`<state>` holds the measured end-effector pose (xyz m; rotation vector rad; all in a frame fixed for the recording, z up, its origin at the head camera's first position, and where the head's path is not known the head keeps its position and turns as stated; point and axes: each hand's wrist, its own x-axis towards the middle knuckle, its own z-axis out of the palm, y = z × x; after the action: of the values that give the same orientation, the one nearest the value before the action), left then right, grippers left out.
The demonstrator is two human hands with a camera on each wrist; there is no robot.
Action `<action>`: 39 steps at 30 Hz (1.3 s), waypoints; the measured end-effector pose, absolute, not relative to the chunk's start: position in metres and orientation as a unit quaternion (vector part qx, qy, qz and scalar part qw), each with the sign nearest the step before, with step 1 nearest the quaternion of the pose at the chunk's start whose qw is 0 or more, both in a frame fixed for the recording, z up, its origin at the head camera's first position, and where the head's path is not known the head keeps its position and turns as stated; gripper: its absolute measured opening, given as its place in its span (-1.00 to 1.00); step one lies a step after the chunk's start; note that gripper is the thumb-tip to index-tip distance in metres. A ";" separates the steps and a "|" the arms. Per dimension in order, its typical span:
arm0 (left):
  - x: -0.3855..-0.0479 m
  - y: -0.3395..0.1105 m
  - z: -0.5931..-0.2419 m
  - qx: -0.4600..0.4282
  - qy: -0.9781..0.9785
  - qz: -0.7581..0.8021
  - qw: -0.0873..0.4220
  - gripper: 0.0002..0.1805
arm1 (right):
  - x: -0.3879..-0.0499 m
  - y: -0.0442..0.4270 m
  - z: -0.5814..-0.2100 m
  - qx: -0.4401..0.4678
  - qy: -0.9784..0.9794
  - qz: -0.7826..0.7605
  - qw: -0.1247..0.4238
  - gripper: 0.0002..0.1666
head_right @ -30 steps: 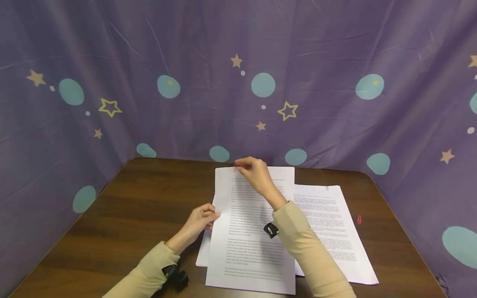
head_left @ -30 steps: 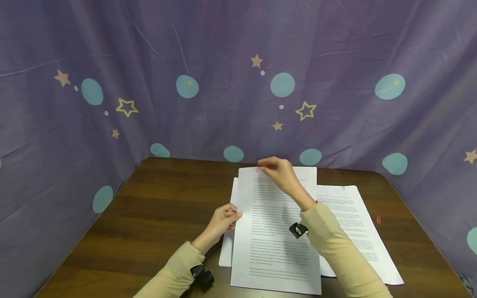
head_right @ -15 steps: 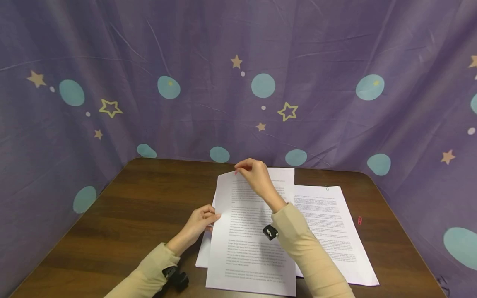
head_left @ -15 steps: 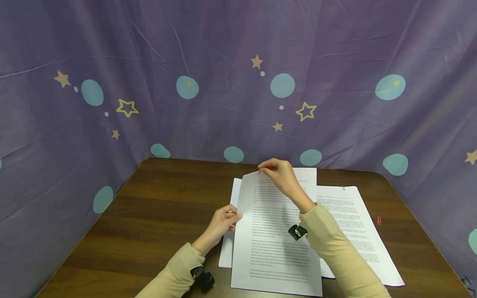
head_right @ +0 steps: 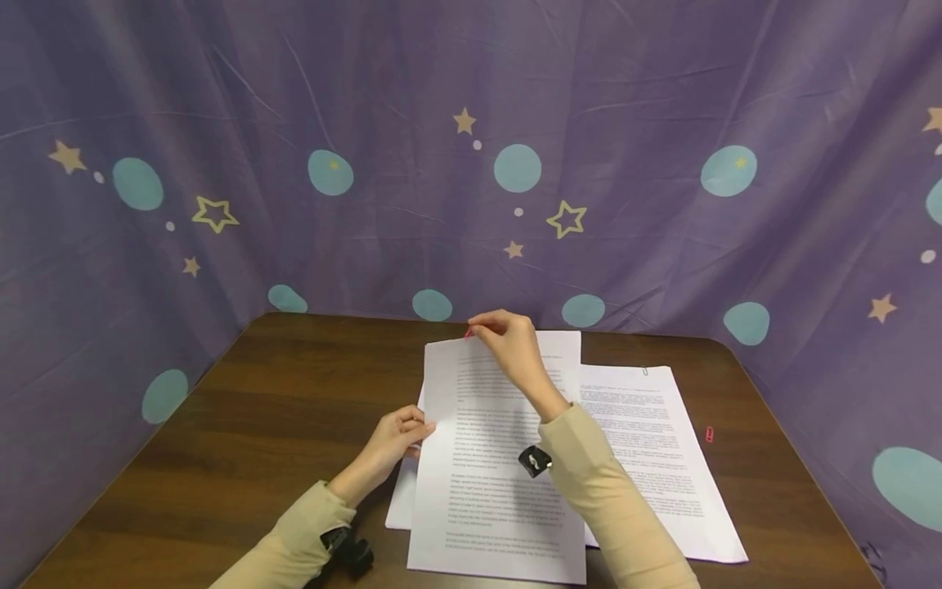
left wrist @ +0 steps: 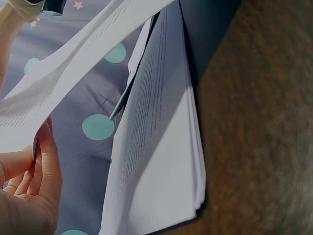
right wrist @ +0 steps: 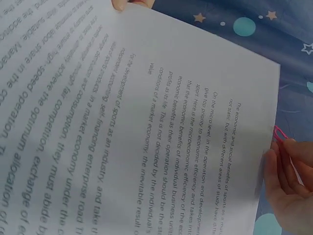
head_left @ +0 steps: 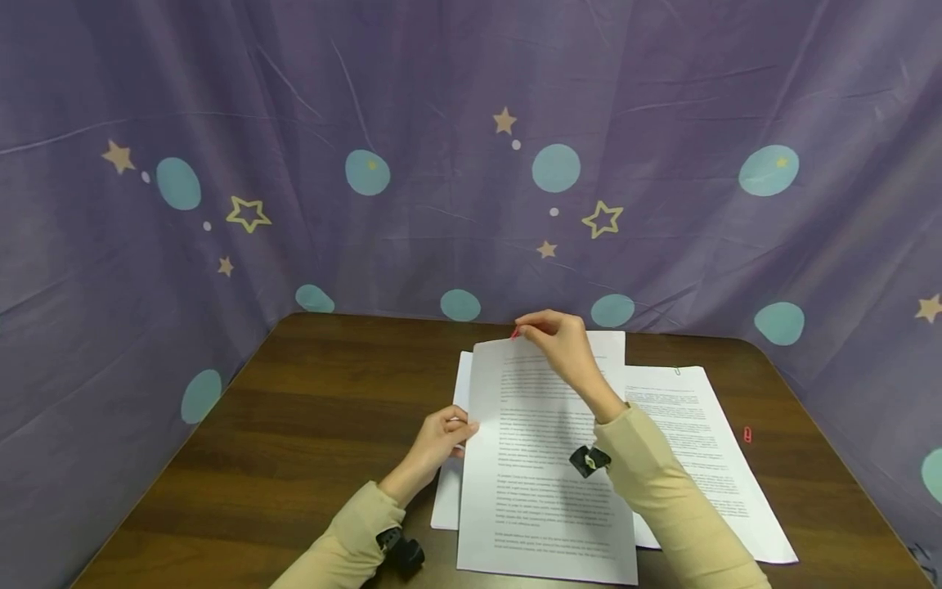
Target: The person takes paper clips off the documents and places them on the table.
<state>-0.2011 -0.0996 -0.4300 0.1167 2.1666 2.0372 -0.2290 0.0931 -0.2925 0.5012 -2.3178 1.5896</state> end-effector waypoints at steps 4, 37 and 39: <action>-0.207 -0.101 -0.441 0.039 0.722 0.685 0.084 -0.87 | -0.238 0.103 -0.303 0.162 -0.795 0.567 0.140 -0.81; -0.196 -0.108 -0.421 0.026 0.710 0.700 0.073 -0.90 | -0.275 0.249 -0.397 0.151 -0.713 0.666 0.157 -0.73; -0.196 -0.108 -0.422 0.026 0.711 0.699 0.073 -0.90 | -0.264 0.251 -0.386 0.134 -0.742 0.636 0.162 -0.70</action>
<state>-0.1965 -0.1076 -0.4223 0.0788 2.1368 2.0988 -0.2638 0.2506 -0.3864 0.3825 -2.1180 1.8164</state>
